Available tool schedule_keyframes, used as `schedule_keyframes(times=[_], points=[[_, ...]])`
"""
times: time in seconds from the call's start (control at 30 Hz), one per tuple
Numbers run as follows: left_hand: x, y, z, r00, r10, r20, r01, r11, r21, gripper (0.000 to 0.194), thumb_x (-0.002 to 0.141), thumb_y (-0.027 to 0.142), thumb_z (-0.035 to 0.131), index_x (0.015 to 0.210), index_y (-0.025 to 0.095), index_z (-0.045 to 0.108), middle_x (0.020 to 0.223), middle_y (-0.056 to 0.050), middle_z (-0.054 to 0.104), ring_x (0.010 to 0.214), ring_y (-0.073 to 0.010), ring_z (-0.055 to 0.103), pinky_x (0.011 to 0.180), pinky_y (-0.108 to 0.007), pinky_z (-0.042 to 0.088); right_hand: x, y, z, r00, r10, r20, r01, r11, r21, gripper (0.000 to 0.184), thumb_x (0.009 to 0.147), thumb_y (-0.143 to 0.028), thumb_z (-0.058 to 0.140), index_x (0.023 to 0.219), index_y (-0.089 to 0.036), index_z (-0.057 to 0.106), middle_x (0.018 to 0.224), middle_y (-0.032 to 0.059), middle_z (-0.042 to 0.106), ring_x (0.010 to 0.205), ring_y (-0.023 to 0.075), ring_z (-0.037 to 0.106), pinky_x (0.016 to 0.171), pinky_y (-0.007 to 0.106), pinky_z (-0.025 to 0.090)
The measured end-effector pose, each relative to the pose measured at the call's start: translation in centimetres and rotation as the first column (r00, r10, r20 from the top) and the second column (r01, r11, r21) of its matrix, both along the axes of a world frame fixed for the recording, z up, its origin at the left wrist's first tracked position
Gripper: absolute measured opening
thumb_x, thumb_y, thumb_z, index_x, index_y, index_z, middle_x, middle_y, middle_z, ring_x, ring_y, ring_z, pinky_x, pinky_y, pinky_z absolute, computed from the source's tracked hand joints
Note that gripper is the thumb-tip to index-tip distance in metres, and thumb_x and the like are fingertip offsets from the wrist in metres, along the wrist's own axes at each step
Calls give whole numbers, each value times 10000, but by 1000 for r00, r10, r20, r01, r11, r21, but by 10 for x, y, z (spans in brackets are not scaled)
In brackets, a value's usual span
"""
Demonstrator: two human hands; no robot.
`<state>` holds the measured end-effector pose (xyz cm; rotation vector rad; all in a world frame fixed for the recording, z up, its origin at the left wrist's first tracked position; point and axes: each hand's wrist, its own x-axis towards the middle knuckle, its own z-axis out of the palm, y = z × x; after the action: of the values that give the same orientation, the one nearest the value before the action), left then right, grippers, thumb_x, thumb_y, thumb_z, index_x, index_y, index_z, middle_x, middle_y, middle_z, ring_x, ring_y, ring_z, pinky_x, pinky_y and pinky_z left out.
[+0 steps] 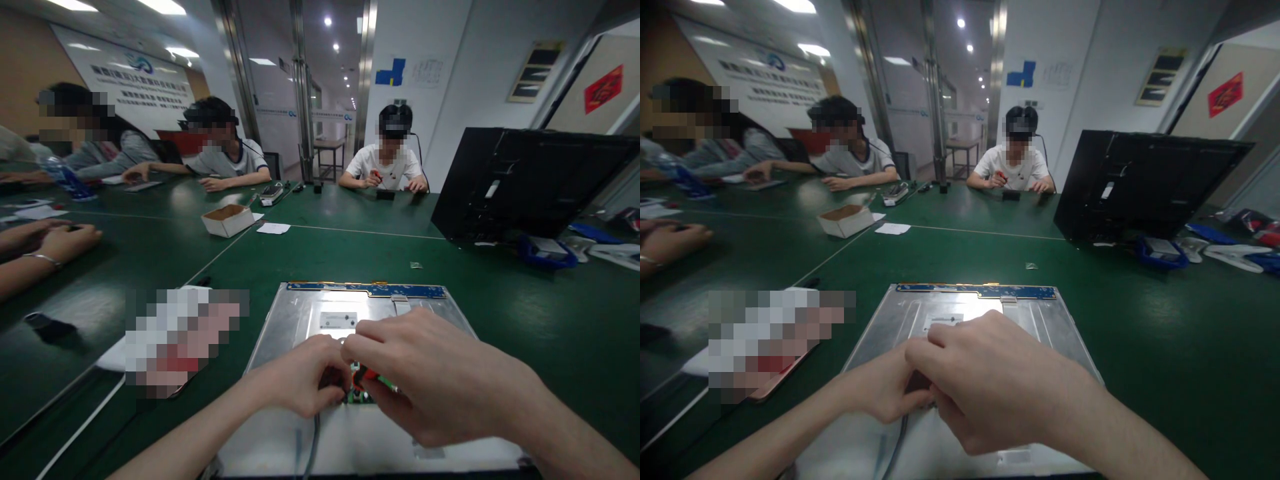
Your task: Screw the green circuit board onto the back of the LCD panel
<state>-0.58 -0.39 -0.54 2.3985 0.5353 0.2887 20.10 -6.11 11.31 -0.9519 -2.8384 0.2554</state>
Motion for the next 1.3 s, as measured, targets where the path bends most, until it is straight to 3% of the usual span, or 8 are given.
schedule_keyframes(times=[0.2, 0.43, 0.73, 0.97, 1.3], points=[[2, 2, 2, 999, -27, 19, 27, 1000, 9, 63, 734, 132, 605, 778, 156, 643, 708, -8, 626, 625, -147, 542, 572, -233, 426, 0, 3, 3, 999, -40, 30, 40, 999, 1, 28, 914, -248, 500, 926, -226, 513, 769, -35, 608, 596, 117, 461, 502, 274, 211], [2, 2, 1, 1000, -21, 4, 21, 1000, -3, 52, 718, 116, 615, 746, 154, 636, 666, -5, 602, 593, -142, 514, 557, -235, 410, 1, 0, 1, 1000, 1, -9, -1, 1000, 12, 146, 779, -202, 562, 887, -216, 465, 803, -30, 566, 580, 112, 417, 476, 256, 228], [0, 1, 0, 1000, -24, -10, 24, 999, -25, 123, 747, 114, 615, 857, 155, 653, 796, -29, 653, 707, -168, 577, 632, -251, 463, 0, 3, 2, 999, -37, 21, 37, 999, 7, 20, 895, -226, 498, 914, -223, 496, 773, -35, 596, 599, 118, 451, 498, 273, 206], [2, 1, 2, 1000, -9, -9, 9, 1000, -23, 103, 694, 102, 610, 767, 159, 653, 700, -11, 624, 631, -156, 541, 581, -241, 438, 0, 0, 1, 1000, 0, -3, 0, 1000, 14, 138, 785, -191, 559, 889, -211, 471, 810, -18, 574, 587, 116, 430, 476, 260, 220], [0, 1, 1, 999, -38, 9, 38, 999, -19, 156, 755, 125, 614, 897, 165, 663, 838, -36, 668, 760, -193, 594, 692, -286, 479, 0, 2, 5, 998, -46, 40, 46, 999, -14, 27, 918, -241, 495, 909, -218, 504, 771, -28, 611, 607, 117, 481, 510, 272, 219]])
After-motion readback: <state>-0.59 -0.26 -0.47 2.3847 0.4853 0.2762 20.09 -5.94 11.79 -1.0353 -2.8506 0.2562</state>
